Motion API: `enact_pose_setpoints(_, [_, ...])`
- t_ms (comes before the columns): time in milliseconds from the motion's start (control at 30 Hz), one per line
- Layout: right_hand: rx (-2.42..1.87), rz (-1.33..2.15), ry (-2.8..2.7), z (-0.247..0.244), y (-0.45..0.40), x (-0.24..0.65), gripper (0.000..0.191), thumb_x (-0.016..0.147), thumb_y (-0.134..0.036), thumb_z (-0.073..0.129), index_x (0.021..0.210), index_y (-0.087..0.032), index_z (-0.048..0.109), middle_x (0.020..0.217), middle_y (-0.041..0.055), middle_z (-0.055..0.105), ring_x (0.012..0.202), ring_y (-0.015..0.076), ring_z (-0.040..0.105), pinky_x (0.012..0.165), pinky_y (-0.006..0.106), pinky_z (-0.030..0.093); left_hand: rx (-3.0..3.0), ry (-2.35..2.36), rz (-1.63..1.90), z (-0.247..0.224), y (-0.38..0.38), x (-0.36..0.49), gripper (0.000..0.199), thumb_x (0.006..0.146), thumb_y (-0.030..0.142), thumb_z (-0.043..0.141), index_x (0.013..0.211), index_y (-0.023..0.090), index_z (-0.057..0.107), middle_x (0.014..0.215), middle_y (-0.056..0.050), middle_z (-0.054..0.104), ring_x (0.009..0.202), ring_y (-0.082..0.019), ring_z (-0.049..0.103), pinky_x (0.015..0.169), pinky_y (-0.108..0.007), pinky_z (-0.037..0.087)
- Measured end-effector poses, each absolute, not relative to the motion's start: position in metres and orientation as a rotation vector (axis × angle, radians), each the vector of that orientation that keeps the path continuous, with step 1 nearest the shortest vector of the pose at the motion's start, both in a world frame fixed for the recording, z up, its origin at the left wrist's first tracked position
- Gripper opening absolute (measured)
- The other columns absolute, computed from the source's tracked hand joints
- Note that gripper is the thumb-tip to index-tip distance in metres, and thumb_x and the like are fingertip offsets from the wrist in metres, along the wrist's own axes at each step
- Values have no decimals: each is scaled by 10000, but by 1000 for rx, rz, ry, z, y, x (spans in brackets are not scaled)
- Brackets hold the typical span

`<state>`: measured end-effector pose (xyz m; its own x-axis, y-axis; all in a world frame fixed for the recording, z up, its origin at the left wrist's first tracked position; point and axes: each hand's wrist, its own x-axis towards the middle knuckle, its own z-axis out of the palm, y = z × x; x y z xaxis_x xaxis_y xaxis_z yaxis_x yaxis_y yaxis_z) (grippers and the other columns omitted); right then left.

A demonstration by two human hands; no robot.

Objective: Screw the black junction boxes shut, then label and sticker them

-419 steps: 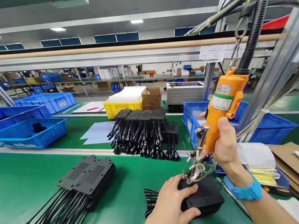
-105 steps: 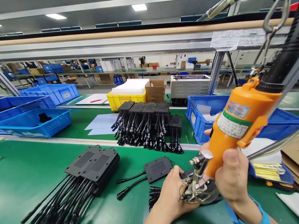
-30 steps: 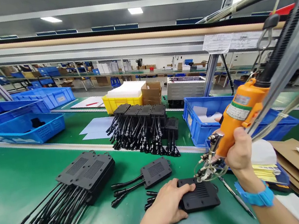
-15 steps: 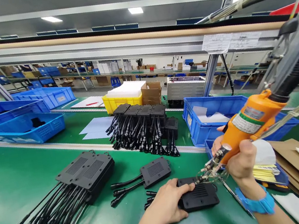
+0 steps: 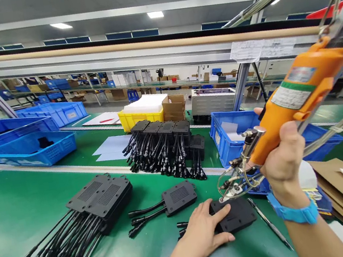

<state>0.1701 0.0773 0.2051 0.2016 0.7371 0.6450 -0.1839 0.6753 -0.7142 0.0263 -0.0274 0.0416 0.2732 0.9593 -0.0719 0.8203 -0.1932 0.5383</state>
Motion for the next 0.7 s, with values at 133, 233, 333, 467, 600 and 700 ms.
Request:
enact_pose_setpoints(133, [-560,745,-1209,184,85,165,382,880,-550,495,779,-226,671,533,-3,541,455,175,567,372,273,451,2084,1602,412,41,-28,27,723,849,503,695,1475,436,339,1479,-124,412,1355,-409,397,1085,-569,359])
enact_pose_setpoints(233, [-600,829,-1239,170,83,162,389,891,-546,477,864,-208,668,555,-12,569,387,143,521,349,265,442,2085,1607,420,40,-29,28,729,834,491,716,1466,444,355,1473,-117,417,1343,-405,413,1089,-559,359])
enact_pose_setpoints(333, [-603,833,-1270,161,80,160,415,899,-540,464,970,-183,664,557,-17,577,381,137,516,350,261,453,2089,1610,423,40,-29,29,732,829,478,725,1463,446,360,1496,-122,389,1351,-408,402,1095,-558,348])
enact_pose_setpoints(467, [-605,829,-1277,154,80,158,432,879,-584,487,917,-184,646,552,-16,571,385,140,517,336,259,453,2095,1607,436,41,-29,28,730,826,472,729,1460,439,369,1505,-128,379,1348,-406,404,1091,-551,354])
enact_pose_setpoints(600, [-615,896,-1271,149,81,158,444,863,-616,489,908,-195,624,522,-19,558,359,153,503,300,265,419,2100,1610,435,40,-29,29,742,819,471,739,1459,448,363,1493,-117,398,1340,-392,420,1077,-549,375])
enact_pose_setpoints(700, [-611,894,-1274,143,81,159,445,863,-617,475,849,-197,621,521,-8,559,360,153,496,308,268,413,2100,1617,415,40,-29,30,746,819,458,743,1461,448,361,1508,-112,381,1351,-398,407,1074,-555,380])
